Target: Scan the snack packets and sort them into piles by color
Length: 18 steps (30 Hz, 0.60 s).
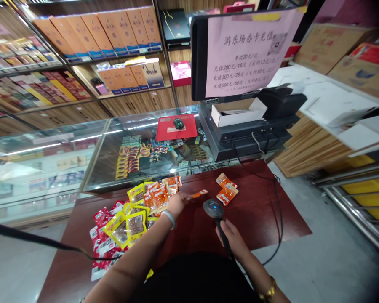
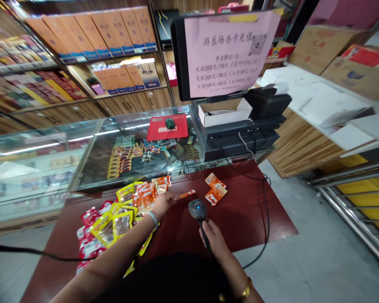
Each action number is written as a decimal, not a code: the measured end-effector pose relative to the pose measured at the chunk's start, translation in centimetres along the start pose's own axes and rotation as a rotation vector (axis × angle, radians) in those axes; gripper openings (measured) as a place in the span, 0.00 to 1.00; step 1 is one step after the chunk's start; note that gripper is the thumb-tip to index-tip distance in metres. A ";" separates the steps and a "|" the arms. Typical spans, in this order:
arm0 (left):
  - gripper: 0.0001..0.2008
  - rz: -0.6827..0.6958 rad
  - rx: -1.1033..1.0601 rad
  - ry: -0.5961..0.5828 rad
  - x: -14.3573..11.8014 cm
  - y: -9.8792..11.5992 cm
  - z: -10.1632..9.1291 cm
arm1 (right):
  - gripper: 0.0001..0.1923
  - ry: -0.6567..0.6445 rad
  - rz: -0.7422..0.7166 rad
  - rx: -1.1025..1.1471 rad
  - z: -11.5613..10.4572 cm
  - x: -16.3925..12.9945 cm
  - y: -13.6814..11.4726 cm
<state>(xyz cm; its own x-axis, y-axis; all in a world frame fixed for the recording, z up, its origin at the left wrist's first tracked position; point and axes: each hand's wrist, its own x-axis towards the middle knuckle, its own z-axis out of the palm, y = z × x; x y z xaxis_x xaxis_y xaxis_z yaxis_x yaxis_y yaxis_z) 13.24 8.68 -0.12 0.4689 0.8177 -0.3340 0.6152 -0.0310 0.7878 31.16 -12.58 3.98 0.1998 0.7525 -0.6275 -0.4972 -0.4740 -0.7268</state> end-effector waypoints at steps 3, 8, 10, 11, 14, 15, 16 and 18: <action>0.08 0.086 0.041 -0.025 -0.9 -1.9 0.5 | 0.29 -0.013 -0.010 0.008 -0.3 0.0 0.3; 0.09 0.010 0.025 0.084 -1.9 -4.2 1.8 | 0.28 -0.019 -0.007 -0.007 -0.1 -0.5 0.2; 0.07 -0.005 0.002 0.111 -1.8 -4.2 2.3 | 0.29 -0.016 0.004 -0.018 0.0 -0.6 0.1; 0.06 -0.027 -0.033 0.124 -1.7 -4.1 2.6 | 0.29 -0.019 0.007 -0.024 0.1 -0.6 0.2; 0.09 -0.155 -0.231 0.191 -1.1 -3.6 3.4 | 0.29 -0.047 -0.001 -0.049 0.3 -0.5 0.4; 0.13 -0.203 -0.303 0.232 -0.8 -3.4 3.8 | 0.29 -0.054 -0.006 -0.060 0.4 -0.5 0.5; 0.16 -0.244 -0.370 0.272 -0.6 -3.2 4.1 | 0.29 -0.059 -0.008 -0.070 0.4 -0.5 0.7; 0.22 -0.313 -0.491 0.301 -0.2 -2.8 4.6 | 0.29 -0.065 -0.002 -0.081 0.6 -0.6 0.9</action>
<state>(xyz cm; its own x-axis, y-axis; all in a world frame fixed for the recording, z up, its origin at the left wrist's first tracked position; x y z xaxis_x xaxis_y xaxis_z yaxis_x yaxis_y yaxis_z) 14.37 5.94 -4.64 0.0732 0.8726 -0.4829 0.2996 0.4426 0.8452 30.11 -13.16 3.90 0.1441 0.7805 -0.6083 -0.4262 -0.5058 -0.7500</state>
